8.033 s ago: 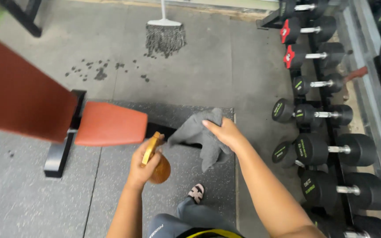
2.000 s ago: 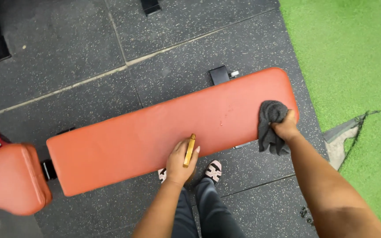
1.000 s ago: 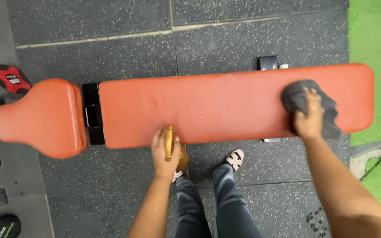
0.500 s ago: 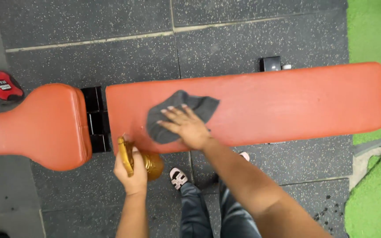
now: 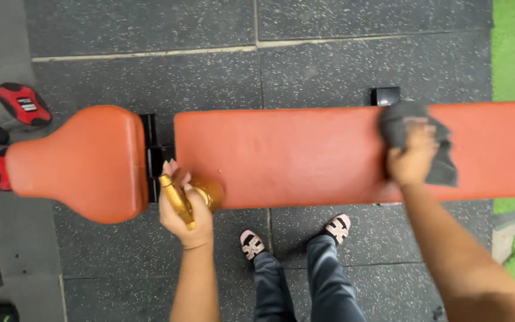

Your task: Spray and wipe down gym weight benches and equipment stands.

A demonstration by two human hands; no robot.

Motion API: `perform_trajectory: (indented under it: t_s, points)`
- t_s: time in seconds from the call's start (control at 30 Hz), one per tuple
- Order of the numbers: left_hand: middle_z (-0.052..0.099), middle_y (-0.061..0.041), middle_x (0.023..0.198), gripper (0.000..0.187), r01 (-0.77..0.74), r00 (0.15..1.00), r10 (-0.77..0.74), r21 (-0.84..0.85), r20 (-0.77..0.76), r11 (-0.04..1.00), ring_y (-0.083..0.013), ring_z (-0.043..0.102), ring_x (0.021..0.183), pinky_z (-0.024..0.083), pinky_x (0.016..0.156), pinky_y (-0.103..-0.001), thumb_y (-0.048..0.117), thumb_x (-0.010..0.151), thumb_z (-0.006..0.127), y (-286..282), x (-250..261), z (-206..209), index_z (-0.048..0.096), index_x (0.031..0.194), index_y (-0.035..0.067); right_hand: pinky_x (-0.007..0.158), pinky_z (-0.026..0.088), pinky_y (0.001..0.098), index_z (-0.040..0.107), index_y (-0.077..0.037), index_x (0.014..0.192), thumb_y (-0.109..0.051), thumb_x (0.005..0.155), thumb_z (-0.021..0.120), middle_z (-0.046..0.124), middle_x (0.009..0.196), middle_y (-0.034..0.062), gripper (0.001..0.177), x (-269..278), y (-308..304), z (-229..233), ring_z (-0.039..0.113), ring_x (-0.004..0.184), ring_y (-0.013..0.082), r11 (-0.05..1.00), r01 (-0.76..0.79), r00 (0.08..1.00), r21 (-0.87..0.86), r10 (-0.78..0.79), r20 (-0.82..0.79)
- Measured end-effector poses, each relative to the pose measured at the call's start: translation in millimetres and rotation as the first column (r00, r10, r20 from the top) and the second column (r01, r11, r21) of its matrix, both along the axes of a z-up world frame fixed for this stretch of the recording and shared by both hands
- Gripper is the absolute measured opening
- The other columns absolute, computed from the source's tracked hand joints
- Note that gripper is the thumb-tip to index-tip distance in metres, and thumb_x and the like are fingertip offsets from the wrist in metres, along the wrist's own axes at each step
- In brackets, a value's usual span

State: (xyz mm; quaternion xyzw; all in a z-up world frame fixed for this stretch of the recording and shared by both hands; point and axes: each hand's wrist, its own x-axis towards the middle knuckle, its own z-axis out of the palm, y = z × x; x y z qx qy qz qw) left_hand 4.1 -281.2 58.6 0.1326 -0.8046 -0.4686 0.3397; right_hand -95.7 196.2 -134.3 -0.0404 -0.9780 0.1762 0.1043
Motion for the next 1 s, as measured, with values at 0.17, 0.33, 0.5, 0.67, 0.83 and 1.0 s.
perform_trajectory:
  t_s: [0.17, 0.33, 0.5, 0.67, 0.83, 1.0]
  points:
    - [0.064, -0.023, 0.138, 0.046, -0.107, 0.994, 0.11, -0.076, 0.029, 0.991, -0.0309, 0.07, 0.121, 0.062, 0.099, -0.039, -0.008, 0.096, 0.05, -20, 32, 7, 0.053, 0.141, -0.012, 0.121, 0.012, 0.0655, 0.047, -0.024, 0.152, -0.013, 0.061, 0.083, 0.032, 0.166, 0.0105, 0.099, 44, -258, 128, 0.021, 0.154, 0.0359, 0.734, -0.674, 0.683, -0.088, 0.664, 0.303]
    - [0.063, -0.024, 0.139, 0.047, -0.19, 0.978, 0.194, -0.057, 0.071, 0.98, -0.0305, 0.069, 0.118, 0.062, 0.098, -0.039, -0.007, 0.096, 0.05, -37, 72, 10, 0.052, 0.142, -0.012, 0.123, 0.015, 0.0568, 0.048, -0.036, 0.153, -0.015, 0.062, 0.086, 0.031, 0.168, 0.0019, 0.101, 40, -390, 116, 0.02, 0.156, 0.0281, 0.357, -0.934, 0.346, -0.017, 0.914, 0.21]
    - [0.062, -0.024, 0.14, 0.051, -0.245, 0.963, 0.236, 0.052, 0.129, 0.968, -0.0287, 0.07, 0.114, 0.059, 0.099, -0.038, -0.004, 0.095, 0.048, -44, 88, 10, 0.048, 0.145, -0.012, 0.121, 0.013, 0.0621, 0.046, -0.028, 0.149, -0.023, 0.072, 0.083, 0.029, 0.164, 0.0076, 0.085, -36, -455, 131, 0.02, 0.154, 0.031, 0.598, -0.8, 0.575, -0.038, 0.784, 0.235]
    - [0.06, -0.025, 0.142, 0.05, -0.219, 0.972, 0.208, 0.104, 0.107, 0.97, -0.03, 0.069, 0.115, 0.057, 0.101, -0.038, -0.003, 0.098, 0.049, -37, 90, 20, 0.046, 0.146, -0.013, 0.122, 0.013, 0.0622, 0.045, -0.027, 0.151, -0.028, 0.075, 0.083, 0.029, 0.161, 0.0153, 0.085, -45, -475, 124, 0.021, 0.151, 0.0379, 0.862, -0.494, 0.841, -0.111, 0.507, 0.189]
    - [0.06, -0.025, 0.142, 0.048, -0.187, 0.982, 0.186, 0.07, 0.019, 0.98, -0.0324, 0.068, 0.12, 0.057, 0.106, -0.04, -0.002, 0.099, 0.05, -29, 71, 38, 0.047, 0.145, -0.014, 0.122, 0.014, 0.0612, 0.047, -0.022, 0.148, -0.028, 0.069, 0.085, 0.031, 0.162, 0.0159, 0.088, 42, -427, 131, 0.022, 0.152, 0.0379, 0.591, -0.806, 0.574, -0.038, 0.795, 0.196]
    - [0.062, -0.024, 0.138, 0.046, -0.146, 0.989, 0.146, -0.021, 0.015, 0.989, -0.0346, 0.067, 0.126, 0.055, 0.11, -0.043, -0.001, 0.099, 0.051, -18, 47, 52, 0.049, 0.143, -0.014, 0.119, 0.018, 0.0601, 0.052, -0.025, 0.148, -0.019, 0.061, 0.085, 0.034, 0.163, 0.0137, 0.093, 88, -337, 104, 0.026, 0.152, 0.0351, 0.378, -0.925, 0.381, 0.047, 0.922, 0.073]
